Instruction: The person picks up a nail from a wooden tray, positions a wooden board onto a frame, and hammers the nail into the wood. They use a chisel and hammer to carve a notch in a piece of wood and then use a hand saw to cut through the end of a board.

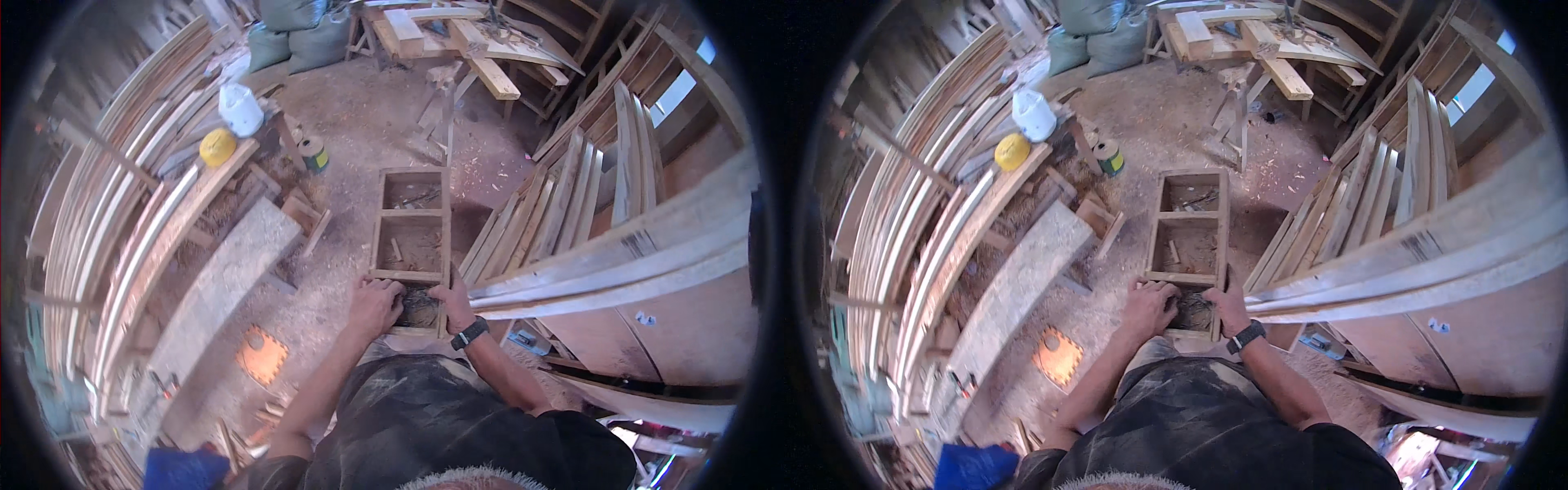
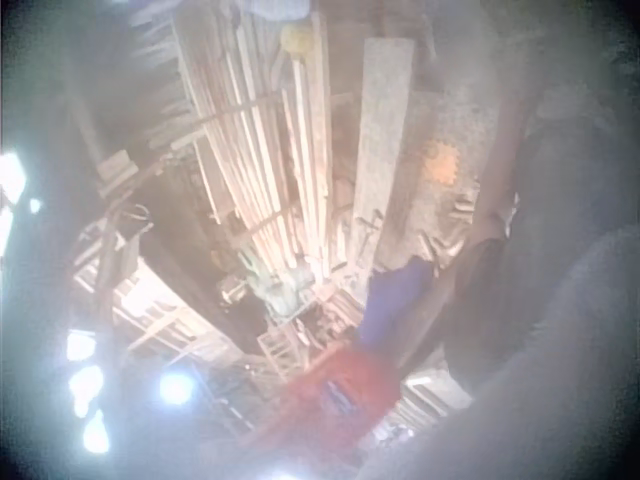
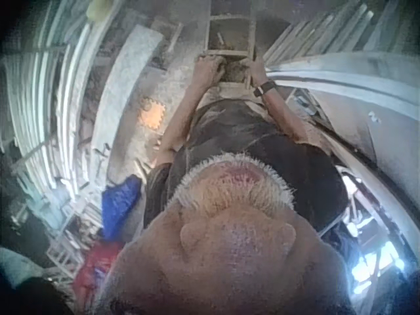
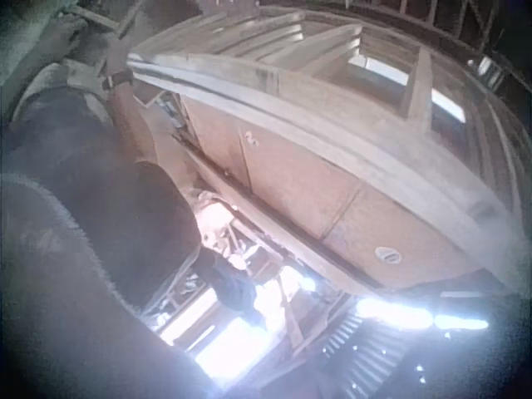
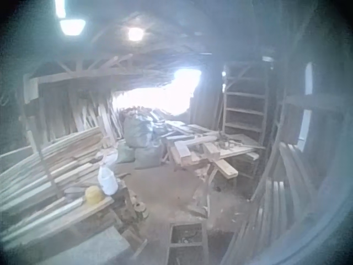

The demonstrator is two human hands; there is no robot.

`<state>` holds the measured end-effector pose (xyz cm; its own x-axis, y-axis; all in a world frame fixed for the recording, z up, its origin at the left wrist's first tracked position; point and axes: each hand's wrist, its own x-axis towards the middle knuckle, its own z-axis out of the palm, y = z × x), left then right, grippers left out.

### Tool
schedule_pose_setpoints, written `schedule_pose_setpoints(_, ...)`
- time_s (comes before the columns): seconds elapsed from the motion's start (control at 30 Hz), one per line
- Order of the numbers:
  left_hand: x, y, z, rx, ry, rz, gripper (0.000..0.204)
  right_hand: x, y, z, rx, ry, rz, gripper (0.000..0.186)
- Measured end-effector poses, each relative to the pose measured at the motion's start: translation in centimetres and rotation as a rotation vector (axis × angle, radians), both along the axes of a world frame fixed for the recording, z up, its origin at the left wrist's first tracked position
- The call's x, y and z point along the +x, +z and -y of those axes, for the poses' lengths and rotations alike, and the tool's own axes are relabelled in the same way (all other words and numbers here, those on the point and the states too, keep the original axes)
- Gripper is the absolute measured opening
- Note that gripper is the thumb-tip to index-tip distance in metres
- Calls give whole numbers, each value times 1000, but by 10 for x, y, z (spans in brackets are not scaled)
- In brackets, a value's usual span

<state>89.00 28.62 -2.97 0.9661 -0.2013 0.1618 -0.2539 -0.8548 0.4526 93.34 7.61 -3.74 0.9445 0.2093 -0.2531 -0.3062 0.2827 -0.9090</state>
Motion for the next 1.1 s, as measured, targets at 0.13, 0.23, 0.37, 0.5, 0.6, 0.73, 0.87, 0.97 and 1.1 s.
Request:
schedule_pose_setpoints(0.13, 85, 0, -15, -12, -138, 38, 16, 54, -5, -13, -39, -145, -36, 76)
schedule_pose_setpoints(0.23, 146, 11, -27, 21, -257, 42, 15, 94, 0, -20, 5, -199, -45, 76)
schedule_pose_setpoints(0.37, 217, 12, -30, 55, -376, 40, 16, 145, -2, -22, 46, -290, -11, 74)
schedule_pose_setpoints(0.5, 277, 11, -22, 68, -395, 101, 17, 195, 7, -25, 107, -339, -9, 73)
schedule_pose_setpoints(0.6, 324, 14, -7, 79, -397, 46, 16, 237, 5, -12, 86, -349, -17, 73)
schedule_pose_setpoints(0.73, 392, 21, 1, 6, -413, 0, 14, 299, 18, -3, 123, -365, -3, 74)
schedule_pose_setpoints(0.87, 455, 14, 39, -44, -413, -9, 14, 360, 8, 37, 44, -376, 54, 74)
schedule_pose_setpoints(0.97, 507, 21, 63, -62, -471, 8, 15, 415, 11, 56, 93, -381, 71, 73)
schedule_pose_setpoints(1.1, 566, 15, 97, -79, -459, -41, 16, 462, 8, 94, 72, -427, 86, 71)
